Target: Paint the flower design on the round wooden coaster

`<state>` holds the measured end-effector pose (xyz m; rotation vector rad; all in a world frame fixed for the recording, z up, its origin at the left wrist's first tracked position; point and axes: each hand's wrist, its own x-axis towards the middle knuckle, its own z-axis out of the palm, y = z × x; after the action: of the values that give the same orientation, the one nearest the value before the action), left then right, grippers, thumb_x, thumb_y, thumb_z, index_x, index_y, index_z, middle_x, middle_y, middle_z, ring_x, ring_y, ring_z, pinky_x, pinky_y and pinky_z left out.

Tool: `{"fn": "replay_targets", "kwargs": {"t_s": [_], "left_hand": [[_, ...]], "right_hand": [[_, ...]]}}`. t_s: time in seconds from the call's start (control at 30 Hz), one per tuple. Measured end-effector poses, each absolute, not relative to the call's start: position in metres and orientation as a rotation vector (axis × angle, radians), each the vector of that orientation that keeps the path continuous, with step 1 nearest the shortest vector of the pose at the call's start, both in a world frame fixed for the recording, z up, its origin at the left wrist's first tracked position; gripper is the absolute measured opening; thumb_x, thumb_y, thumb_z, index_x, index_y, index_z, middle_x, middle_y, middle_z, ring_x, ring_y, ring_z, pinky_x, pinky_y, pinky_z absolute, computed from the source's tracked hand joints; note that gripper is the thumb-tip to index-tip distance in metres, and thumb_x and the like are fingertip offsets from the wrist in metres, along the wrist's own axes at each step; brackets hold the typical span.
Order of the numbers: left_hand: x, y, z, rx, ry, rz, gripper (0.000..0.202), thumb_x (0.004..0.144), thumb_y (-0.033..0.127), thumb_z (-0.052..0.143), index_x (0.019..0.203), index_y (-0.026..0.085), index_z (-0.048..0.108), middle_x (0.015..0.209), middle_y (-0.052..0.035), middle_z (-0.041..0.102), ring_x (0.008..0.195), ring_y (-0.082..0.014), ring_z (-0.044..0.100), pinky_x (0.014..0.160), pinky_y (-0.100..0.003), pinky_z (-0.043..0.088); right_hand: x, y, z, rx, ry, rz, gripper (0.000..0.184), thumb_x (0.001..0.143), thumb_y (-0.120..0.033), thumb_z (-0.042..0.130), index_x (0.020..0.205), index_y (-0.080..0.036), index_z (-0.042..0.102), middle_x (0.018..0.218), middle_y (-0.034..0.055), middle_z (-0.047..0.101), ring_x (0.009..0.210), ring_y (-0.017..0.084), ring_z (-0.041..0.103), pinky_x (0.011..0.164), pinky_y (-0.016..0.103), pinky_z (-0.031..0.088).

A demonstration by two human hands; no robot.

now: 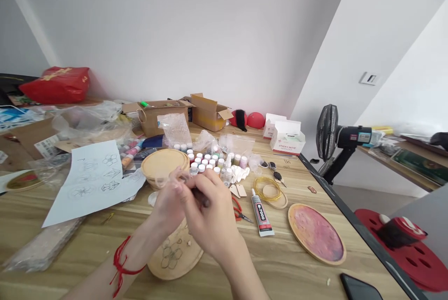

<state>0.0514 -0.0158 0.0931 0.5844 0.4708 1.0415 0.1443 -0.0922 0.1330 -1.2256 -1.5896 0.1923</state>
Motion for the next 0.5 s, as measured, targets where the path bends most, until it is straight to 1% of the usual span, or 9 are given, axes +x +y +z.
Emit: {"fn": "replay_targets", "kwargs": {"t_s": [0.03,0.07,0.1,0.17,0.23,0.27,0.33,0.4,0.5], "left_hand": [[0.047,-0.019,0.085,0.545,0.544,1.059,0.03,0.09,0.031,0.061,0.065,0.016,0.056,0.061,0.0027,0.056,0.053,-0.0075,0.052,0.052,-0.018,0.045],[0.043,-0.023,0.077,0.525,0.611,1.047,0.029,0.088,0.03,0.064,0.064,0.016,0.055,0.057,0.0033,0.054,0.048,-0.0062,0.047,0.046,-0.017,0.04],[0.04,-0.026,0.069,0.519,0.663,1.01,0.029,0.086,0.031,0.066,0.064,0.016,0.055,0.055,0.0036,0.052,0.044,-0.006,0.044,0.042,-0.017,0.036],[0.034,-0.031,0.054,0.528,0.686,0.957,0.03,0.084,0.036,0.068,0.066,0.016,0.056,0.054,0.0038,0.051,0.043,-0.0067,0.043,0.041,-0.018,0.038],[0.031,-0.034,0.042,0.51,0.73,0.974,0.031,0.082,0.039,0.072,0.07,0.014,0.059,0.059,0.0023,0.056,0.045,-0.0066,0.047,0.045,-0.018,0.041],[0.03,-0.035,0.037,0.517,0.72,0.973,0.032,0.082,0.041,0.072,0.071,0.014,0.06,0.062,0.0009,0.059,0.047,-0.0069,0.05,0.047,-0.018,0.043],[0.03,-0.037,0.03,0.537,0.686,0.952,0.032,0.083,0.042,0.072,0.073,0.012,0.063,0.07,-0.0023,0.064,0.054,-0.0083,0.055,0.053,-0.019,0.048],[0.031,-0.04,0.026,0.543,0.659,0.91,0.031,0.085,0.041,0.071,0.077,0.01,0.067,0.077,-0.0053,0.068,0.064,-0.0109,0.061,0.063,-0.02,0.053],[0.03,-0.045,0.023,0.498,0.665,0.892,0.027,0.086,0.036,0.07,0.079,0.01,0.071,0.083,-0.0067,0.07,0.075,-0.0134,0.064,0.075,-0.023,0.055]], "right_hand": [[0.145,-0.091,0.122,-1.211,-1.548,0.213,0.032,0.095,-0.03,0.054,0.066,-0.018,0.058,0.065,-0.0008,0.051,0.061,0.012,0.049,0.054,0.023,0.041],[0.146,-0.091,0.11,-1.215,-1.497,0.242,0.03,0.095,-0.031,0.054,0.069,-0.018,0.06,0.065,-0.0003,0.054,0.061,0.012,0.05,0.054,0.023,0.042],[0.146,-0.092,0.097,-1.228,-1.454,0.276,0.025,0.095,-0.032,0.054,0.077,-0.018,0.064,0.066,-0.0001,0.056,0.06,0.012,0.051,0.054,0.024,0.043],[0.147,-0.096,0.072,-1.258,-1.393,0.345,0.02,0.094,-0.033,0.055,0.097,-0.017,0.068,0.064,-0.002,0.054,0.057,0.012,0.05,0.052,0.024,0.044],[0.148,-0.1,0.052,-1.299,-1.354,0.329,0.022,0.093,-0.033,0.057,0.104,-0.018,0.068,0.064,-0.0032,0.05,0.059,0.013,0.051,0.054,0.024,0.046],[0.148,-0.102,0.046,-1.311,-1.338,0.331,0.023,0.093,-0.032,0.057,0.107,-0.018,0.068,0.067,-0.0022,0.052,0.062,0.014,0.053,0.057,0.026,0.049],[0.148,-0.104,0.038,-1.338,-1.297,0.367,0.028,0.093,-0.033,0.057,0.115,-0.019,0.067,0.079,0.0018,0.057,0.067,0.014,0.057,0.062,0.028,0.053],[0.147,-0.105,0.034,-1.365,-1.273,0.415,0.033,0.094,-0.033,0.054,0.123,-0.021,0.065,0.096,0.0067,0.062,0.072,0.015,0.06,0.067,0.03,0.056],[0.145,-0.108,0.033,-1.386,-1.268,0.479,0.034,0.096,-0.034,0.052,0.125,-0.023,0.066,0.114,0.0117,0.064,0.083,0.017,0.065,0.074,0.032,0.057]]}}
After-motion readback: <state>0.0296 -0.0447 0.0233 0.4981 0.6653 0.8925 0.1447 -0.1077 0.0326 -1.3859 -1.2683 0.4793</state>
